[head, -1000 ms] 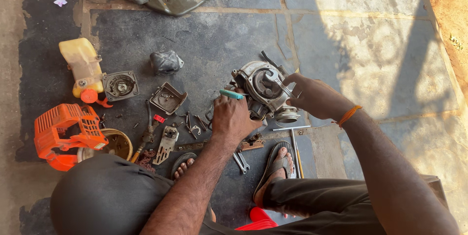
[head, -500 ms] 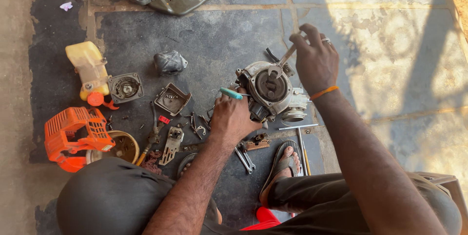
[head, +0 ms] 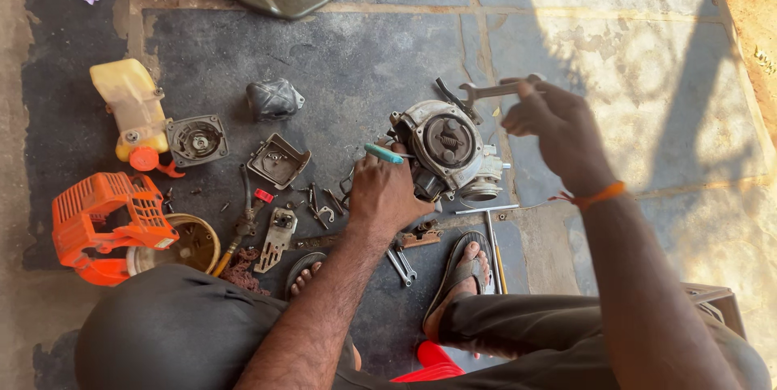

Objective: The person sits on a low chair working on a small engine placed on the tiled floor, using a screwdriver and wrenches to loosen and remove parts. They detach a metal bracket, reposition the engine, retrieve tools from a toolbox, and continue unscrewing components from the engine housing.

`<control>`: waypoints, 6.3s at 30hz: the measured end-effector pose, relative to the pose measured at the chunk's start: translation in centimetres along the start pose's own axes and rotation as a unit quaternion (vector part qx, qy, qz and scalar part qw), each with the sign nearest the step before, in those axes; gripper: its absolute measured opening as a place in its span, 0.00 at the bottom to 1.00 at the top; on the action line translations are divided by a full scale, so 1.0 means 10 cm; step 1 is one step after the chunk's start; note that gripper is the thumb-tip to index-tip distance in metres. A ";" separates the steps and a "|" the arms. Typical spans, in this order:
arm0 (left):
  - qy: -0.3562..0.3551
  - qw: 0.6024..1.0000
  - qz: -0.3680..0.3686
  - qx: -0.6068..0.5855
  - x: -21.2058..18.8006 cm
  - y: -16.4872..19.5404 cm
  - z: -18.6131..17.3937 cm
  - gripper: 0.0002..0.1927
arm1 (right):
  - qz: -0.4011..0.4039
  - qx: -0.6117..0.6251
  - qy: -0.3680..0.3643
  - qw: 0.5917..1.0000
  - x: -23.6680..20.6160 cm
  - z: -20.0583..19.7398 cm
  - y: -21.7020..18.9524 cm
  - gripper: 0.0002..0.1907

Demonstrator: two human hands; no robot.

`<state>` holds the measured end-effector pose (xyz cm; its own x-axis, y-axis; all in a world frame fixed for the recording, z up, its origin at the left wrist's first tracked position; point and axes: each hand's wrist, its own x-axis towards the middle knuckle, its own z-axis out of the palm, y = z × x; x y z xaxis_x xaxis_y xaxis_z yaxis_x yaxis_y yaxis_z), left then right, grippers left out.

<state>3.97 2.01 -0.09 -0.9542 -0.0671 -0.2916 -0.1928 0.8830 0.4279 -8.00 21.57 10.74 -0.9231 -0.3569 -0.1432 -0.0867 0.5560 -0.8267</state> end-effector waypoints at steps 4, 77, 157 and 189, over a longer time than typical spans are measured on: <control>0.002 1.000 -0.007 -0.001 0.00 0.03 0.02 0.61 | -0.026 0.340 -0.063 0.938 -0.45 -0.45 -0.21 0.21; 0.039 0.998 -0.007 -0.056 -0.09 0.11 -0.04 0.59 | 0.224 0.363 -0.222 0.877 -0.94 0.53 0.25 0.14; 0.018 0.996 0.045 0.069 0.23 0.27 0.06 0.54 | 0.223 0.293 0.069 0.927 -0.16 0.69 1.13 0.35; 0.016 1.000 -0.015 -0.014 0.06 -0.02 0.30 0.39 | -0.296 -0.481 -0.186 0.804 -0.07 0.52 -0.16 0.22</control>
<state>4.14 3.19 -2.94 -0.9549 -0.1078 -0.2768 -0.2267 0.8667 0.4444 -5.30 17.06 9.35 -0.4526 -0.8734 -0.1797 -0.8847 0.4651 -0.0326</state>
